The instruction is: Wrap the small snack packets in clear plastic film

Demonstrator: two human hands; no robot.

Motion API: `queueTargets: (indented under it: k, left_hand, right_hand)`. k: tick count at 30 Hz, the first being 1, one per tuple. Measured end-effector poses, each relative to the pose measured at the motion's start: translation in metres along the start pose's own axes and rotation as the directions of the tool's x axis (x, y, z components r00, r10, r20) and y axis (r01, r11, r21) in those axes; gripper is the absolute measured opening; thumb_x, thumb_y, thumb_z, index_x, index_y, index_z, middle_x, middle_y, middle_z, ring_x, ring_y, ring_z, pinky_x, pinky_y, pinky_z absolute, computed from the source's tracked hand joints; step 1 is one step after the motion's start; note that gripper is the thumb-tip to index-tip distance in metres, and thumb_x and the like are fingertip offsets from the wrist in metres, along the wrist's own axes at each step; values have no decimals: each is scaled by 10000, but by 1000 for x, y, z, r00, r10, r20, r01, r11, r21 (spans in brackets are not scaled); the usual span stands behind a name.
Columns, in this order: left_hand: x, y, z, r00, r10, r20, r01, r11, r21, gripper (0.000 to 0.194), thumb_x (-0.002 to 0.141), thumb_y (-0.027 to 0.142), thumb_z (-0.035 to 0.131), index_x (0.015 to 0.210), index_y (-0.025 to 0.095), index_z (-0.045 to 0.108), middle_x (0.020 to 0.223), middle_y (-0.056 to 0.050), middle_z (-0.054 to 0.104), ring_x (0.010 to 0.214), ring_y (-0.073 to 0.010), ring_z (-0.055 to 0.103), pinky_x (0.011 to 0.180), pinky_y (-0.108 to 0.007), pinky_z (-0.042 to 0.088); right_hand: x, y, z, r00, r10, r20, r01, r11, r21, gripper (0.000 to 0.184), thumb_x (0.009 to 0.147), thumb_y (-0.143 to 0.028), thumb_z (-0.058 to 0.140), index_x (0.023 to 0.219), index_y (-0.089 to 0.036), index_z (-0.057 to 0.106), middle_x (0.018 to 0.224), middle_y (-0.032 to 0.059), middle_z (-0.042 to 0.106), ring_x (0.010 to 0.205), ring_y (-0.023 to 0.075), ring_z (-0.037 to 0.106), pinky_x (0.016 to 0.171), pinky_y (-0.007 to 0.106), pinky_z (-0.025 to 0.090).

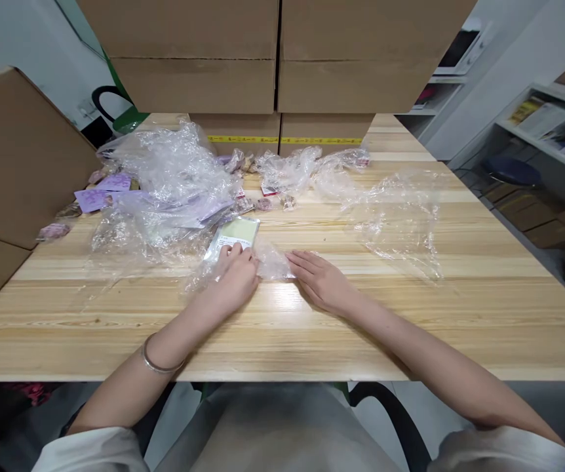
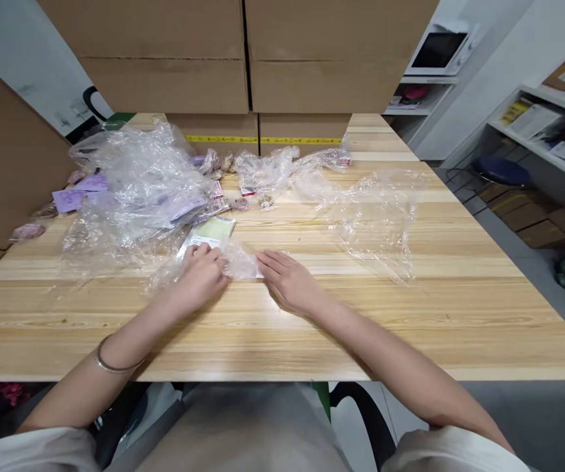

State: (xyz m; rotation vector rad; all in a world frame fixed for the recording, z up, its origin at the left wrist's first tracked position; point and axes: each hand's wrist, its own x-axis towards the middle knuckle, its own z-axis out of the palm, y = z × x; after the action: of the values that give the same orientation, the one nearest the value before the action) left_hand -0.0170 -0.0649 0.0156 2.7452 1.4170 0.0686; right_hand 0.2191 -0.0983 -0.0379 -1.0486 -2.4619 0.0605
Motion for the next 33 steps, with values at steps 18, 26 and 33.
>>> queueTargets:
  k: [18,26,33]
  left_hand:
    - [13,39,28,906,410,-103,-416,818,-398,518,878,237,581,1390,195,511,1398,-110,545,1463,-365,247,1200,-589,181]
    - [29,27,26,972,221,-80,-177,465,-868,384,930,318,604,1295,232,523,1311,-100,604,1219,-243,575,1029,-409,477]
    - [7,26,14,988,-130,-87,-42,312,-949,330,992,388,505,1280,225,498,1293,-116,603,1224,-233,573,1022,-410,469]
  right_hand:
    - [-29,18,-27,955,151,-257,-135,988,78,558,839,-408,709,1315,-187,522,1343,203,564,1267,345,534,995,538,491]
    - [-36,29,-16,992,122,15,-122,959,255,443,963,-363,527,1371,-198,484,1334,176,608,1188,278,619,953,456,532]
    - [-34,131,-77,300,903,-308,-614,430,662,210,920,-397,592,1018,-217,547,801,15,618,649,162,567,557,282,484]
